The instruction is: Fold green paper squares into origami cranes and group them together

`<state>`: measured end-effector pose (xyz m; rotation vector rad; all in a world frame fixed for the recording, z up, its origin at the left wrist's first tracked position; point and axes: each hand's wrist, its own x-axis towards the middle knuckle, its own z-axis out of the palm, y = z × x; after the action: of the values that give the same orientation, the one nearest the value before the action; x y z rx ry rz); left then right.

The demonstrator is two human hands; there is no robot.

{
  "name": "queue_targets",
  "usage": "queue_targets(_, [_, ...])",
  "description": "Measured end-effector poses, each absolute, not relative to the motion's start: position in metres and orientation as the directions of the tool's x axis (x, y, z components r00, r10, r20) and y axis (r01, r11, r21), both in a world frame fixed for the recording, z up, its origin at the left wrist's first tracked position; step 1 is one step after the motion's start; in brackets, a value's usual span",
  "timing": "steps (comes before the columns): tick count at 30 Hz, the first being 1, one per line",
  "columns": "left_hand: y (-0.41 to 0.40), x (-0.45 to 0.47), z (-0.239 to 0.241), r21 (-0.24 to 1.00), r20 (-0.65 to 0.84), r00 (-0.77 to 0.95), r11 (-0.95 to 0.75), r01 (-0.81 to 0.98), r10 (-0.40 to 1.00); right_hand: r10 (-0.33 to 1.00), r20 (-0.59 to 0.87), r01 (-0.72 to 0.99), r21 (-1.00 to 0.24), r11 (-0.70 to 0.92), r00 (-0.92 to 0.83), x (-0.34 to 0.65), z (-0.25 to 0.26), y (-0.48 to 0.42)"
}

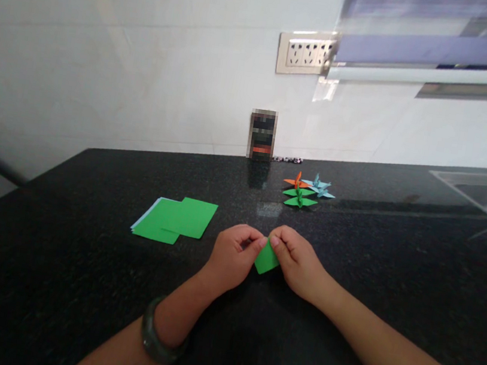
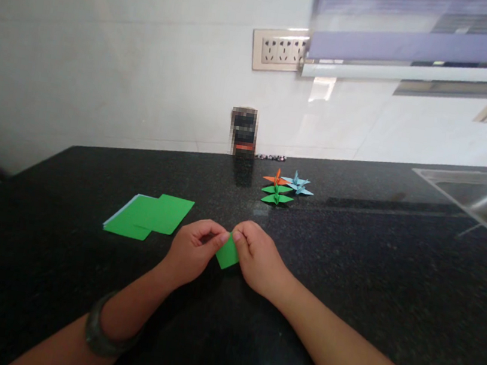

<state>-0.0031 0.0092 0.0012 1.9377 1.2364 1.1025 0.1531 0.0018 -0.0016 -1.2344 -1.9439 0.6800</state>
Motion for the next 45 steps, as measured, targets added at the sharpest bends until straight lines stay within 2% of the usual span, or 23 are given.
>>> queue_targets(6, [0.005,-0.004,0.004,0.790,0.401,0.109,-0.404,0.462,0.910,0.917,0.300,0.595,-0.698,0.398,-0.262,0.145,-0.001,-0.004])
queue_targets(12, [0.008,-0.006,0.002,0.870,0.338,0.020,-0.321,0.375,0.941,0.914,0.297,0.549,-0.732,0.404,-0.276,0.148,0.004,-0.002])
queue_targets(17, [0.019,-0.012,0.003,0.950,0.284,-0.242,-0.238,0.201,0.928,0.946,0.258,0.526,-0.787,0.323,-0.195,0.154,0.003,0.001])
queue_targets(20, [0.019,-0.010,0.002,0.974,0.210,-0.134,-0.196,0.113,0.969,0.975,0.184,0.426,-0.878,0.220,-0.125,0.155,0.002,0.003])
queue_targets(23, [0.014,-0.005,0.002,0.983,0.164,-0.010,-0.163,0.088,0.986,0.972,0.127,0.329,-0.925,0.189,-0.199,0.153,0.003,0.003])
queue_targets(31, [0.014,-0.005,0.004,0.991,0.101,0.129,-0.111,0.071,0.987,0.955,0.097,0.400,-0.892,0.209,-0.281,0.154,0.006,0.002])
queue_targets(37, [0.011,-0.004,0.004,0.987,0.099,0.133,-0.115,0.115,0.986,0.953,0.079,0.351,-0.918,0.184,-0.294,0.153,0.008,0.000])
queue_targets(40, [0.011,-0.002,0.004,1.000,0.018,0.148,-0.015,-0.024,0.989,0.962,0.084,0.316,-0.934,0.167,-0.258,0.156,0.007,0.002])
queue_targets(43, [0.012,-0.002,0.002,0.963,-0.099,0.262,0.159,-0.219,0.960,0.962,0.045,0.248,-0.962,0.115,-0.271,0.160,0.005,0.006])
queue_targets(45, [0.012,-0.003,0.001,0.932,-0.124,0.334,0.226,-0.284,0.934,0.949,0.006,0.211,-0.974,0.076,-0.315,0.162,0.003,0.008])
